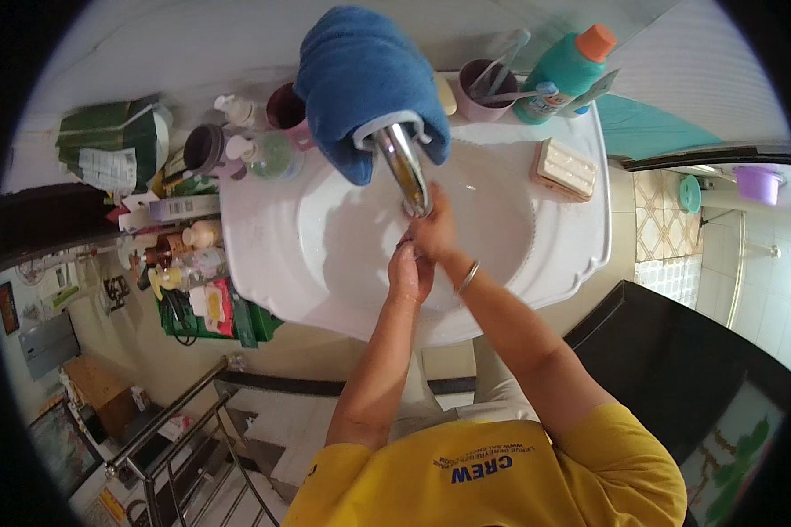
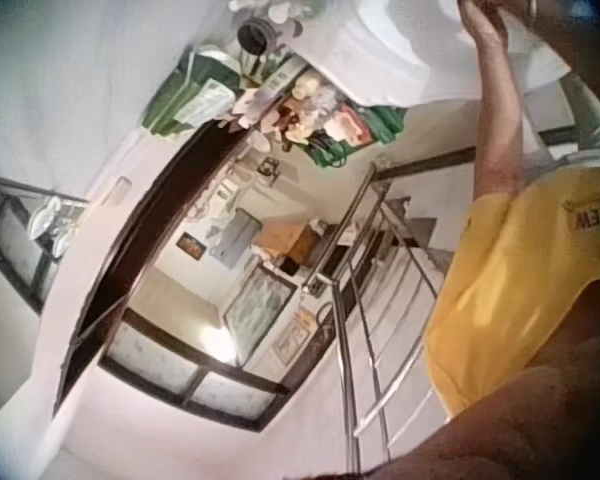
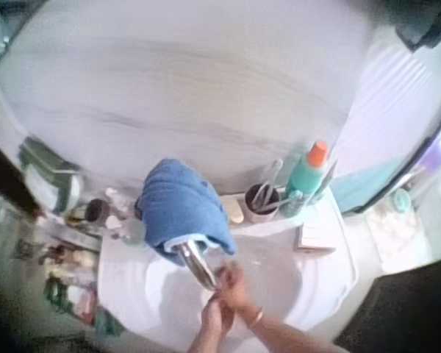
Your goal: The person walks from a kitchen area to a bathroom sink and washes a small purple cloth using a bar of soap and running water, then wrings the cloth out by hand.
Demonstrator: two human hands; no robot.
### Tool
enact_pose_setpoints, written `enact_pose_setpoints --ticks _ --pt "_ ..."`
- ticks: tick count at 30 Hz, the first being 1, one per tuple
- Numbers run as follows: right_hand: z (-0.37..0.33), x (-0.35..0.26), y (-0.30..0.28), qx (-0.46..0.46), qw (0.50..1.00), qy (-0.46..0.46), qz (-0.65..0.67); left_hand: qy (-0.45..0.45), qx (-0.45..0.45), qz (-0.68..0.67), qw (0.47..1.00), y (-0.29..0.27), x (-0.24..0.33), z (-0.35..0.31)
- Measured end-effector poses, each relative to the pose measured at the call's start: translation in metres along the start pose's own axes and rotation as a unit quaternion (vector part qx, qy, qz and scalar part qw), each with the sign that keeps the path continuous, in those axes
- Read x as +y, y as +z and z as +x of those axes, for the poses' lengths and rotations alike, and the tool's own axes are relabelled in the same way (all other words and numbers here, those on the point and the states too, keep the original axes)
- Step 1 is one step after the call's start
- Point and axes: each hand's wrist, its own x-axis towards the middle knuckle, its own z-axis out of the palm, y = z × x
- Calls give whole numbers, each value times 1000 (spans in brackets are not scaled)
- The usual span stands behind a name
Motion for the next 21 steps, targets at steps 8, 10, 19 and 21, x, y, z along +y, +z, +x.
enact_pose_setpoints --ticks 8,10,19,21 --pt "-70 -10 14 -41 954 -262 -140 -32 70 -100 992 2 38 6" --pt "-19 24 11 0 980 -180 -86 4 0 -48 999 -8 6 13" --pt "-12 21 -36 -21 990 51 126 -9 53 -53 997 -3 20 18" --pt "-47 2 -17 -54 994 57 70 34 -23 -61 997 -32 1 43"
